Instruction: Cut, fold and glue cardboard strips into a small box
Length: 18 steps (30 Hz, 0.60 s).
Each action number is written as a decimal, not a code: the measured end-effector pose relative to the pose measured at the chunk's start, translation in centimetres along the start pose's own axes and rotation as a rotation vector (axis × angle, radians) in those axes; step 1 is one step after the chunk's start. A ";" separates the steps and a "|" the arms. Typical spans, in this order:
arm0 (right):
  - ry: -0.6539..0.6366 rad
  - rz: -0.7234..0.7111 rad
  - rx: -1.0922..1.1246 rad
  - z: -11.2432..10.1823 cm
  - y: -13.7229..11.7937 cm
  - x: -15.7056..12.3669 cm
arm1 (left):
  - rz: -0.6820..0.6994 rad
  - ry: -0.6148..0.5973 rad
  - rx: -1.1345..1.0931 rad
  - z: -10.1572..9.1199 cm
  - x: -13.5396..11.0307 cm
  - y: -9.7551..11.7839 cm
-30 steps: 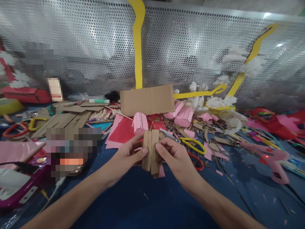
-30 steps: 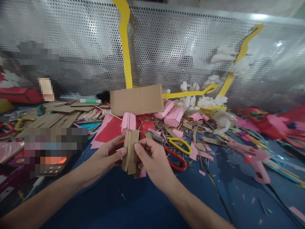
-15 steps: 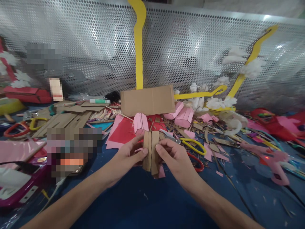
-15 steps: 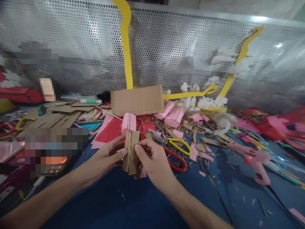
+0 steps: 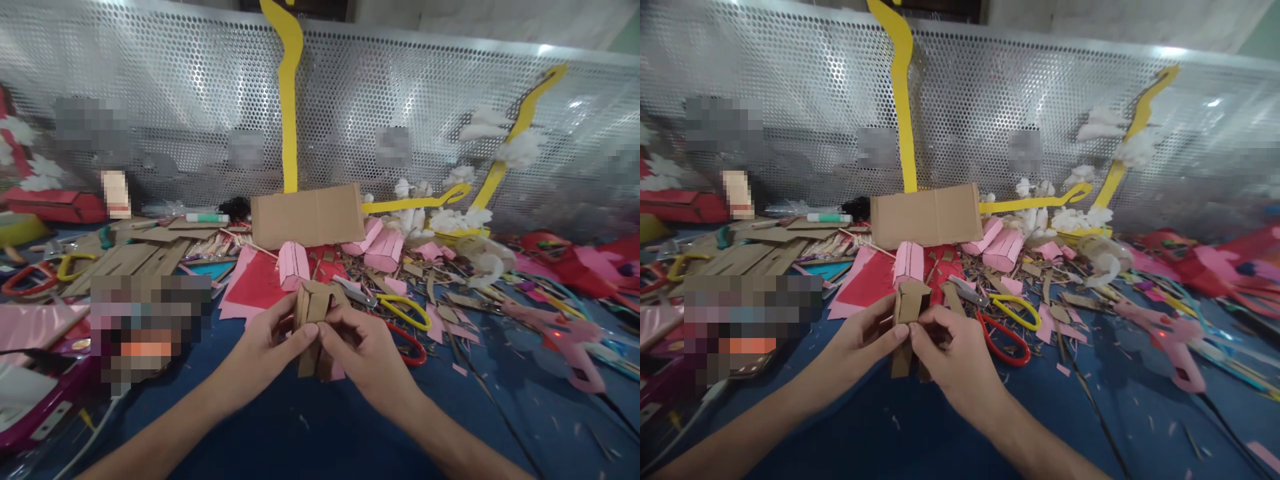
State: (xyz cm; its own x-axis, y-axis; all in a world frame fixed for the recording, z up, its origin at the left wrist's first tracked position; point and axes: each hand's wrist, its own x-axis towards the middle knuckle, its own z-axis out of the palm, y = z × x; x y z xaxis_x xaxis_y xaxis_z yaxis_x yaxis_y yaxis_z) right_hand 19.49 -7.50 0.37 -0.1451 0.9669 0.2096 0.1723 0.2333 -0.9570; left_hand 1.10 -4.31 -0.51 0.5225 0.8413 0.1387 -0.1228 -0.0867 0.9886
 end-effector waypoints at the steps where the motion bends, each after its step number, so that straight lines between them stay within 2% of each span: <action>1: -0.008 0.010 0.002 0.0 0.0 0.0 | 0.005 0.002 0.001 0.0 0.0 0.1; 6: -0.042 0.044 0.029 0.0 -0.2 -0.1 | 0.020 0.021 0.018 -0.1 0.1 0.3; 12: 0.102 -0.101 -0.035 -0.2 -0.5 0.1 | 0.035 0.041 0.133 -0.1 -0.1 0.0; 18: 0.090 -0.075 0.018 -0.3 -0.2 0.1 | 0.065 0.084 0.232 -0.3 -0.3 -0.2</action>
State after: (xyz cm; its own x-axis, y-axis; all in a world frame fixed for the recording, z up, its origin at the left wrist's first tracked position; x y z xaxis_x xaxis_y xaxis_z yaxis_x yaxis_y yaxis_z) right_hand 19.70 -7.40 0.65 -0.0687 0.9524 0.2972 0.1465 0.3043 -0.9413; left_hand 0.75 -4.41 -0.79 0.4467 0.8706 0.2062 0.0480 -0.2535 0.9662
